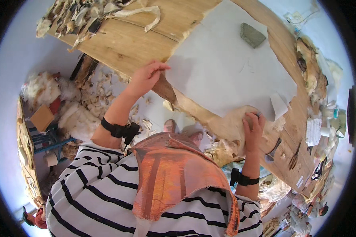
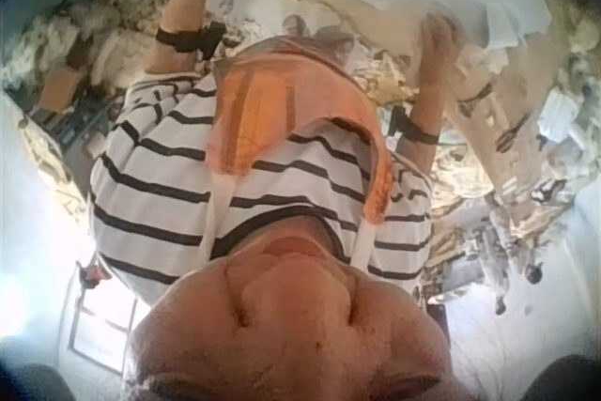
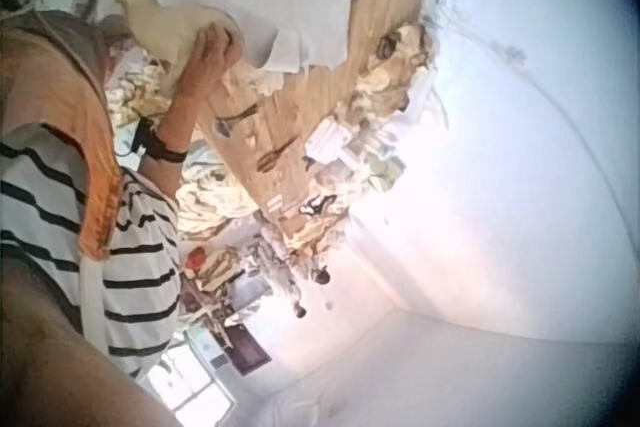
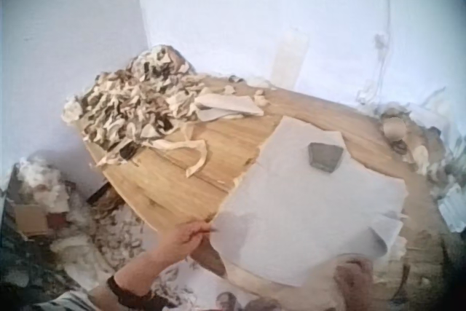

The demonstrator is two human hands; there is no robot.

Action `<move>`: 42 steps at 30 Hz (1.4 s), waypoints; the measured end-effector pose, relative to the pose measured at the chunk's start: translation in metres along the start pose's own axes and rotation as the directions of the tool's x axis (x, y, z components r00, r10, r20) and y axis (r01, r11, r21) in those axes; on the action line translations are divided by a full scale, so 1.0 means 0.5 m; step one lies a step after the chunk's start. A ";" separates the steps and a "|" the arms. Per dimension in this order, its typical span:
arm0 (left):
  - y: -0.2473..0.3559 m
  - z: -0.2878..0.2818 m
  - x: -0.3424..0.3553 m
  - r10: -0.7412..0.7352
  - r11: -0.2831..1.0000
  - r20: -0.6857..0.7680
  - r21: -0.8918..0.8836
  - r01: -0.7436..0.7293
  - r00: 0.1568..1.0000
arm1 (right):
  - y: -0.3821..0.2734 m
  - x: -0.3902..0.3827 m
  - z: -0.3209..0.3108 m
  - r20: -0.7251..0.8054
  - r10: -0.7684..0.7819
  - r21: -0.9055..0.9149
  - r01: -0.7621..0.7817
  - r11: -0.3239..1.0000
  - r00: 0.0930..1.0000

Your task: The recorder uses a needle and thread to sew together pieces of fur and leather on a workshop table.

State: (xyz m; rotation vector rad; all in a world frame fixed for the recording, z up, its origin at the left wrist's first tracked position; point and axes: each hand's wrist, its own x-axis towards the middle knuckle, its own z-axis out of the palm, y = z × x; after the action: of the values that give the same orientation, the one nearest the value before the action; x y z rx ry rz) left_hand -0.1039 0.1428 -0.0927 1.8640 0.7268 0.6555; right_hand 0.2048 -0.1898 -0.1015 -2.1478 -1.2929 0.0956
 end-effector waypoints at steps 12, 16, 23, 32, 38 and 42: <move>-0.071 0.017 0.001 0.170 0.838 -0.143 0.541 -0.067 0.975 | 0.001 -0.011 0.001 0.012 0.067 0.020 -0.067 0.998 0.998; -0.058 0.033 0.004 0.111 0.863 -0.196 0.505 0.003 0.974 | 0.017 -0.010 0.002 0.001 0.053 0.018 -0.053 0.998 0.999; -0.075 0.038 0.020 0.176 0.844 -0.142 0.532 -0.075 0.974 | 0.028 -0.006 -0.015 -0.025 0.047 -0.040 -0.048 0.998 0.999; -0.074 -0.019 0.034 0.265 0.809 0.185 0.491 -0.323 0.946 | 0.080 -0.006 -0.116 -0.152 -0.029 -0.058 0.020 0.998 0.988; -0.055 -0.030 0.163 -0.191 0.978 0.159 -0.054 0.202 0.969 | 0.413 0.022 -0.393 -0.375 0.024 -0.506 -0.226 0.833 0.927; -0.039 0.018 0.292 -0.251 0.836 -0.231 -0.542 0.090 0.940 | 0.719 0.028 -0.537 -0.214 0.271 -0.815 -0.325 0.480 0.938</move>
State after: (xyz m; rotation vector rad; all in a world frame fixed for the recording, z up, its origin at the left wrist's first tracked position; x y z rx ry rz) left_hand -0.0029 0.2501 -0.0969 1.1920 0.7987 0.9215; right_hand 0.5882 -0.4220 -0.0773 -3.1728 -0.9808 -0.5860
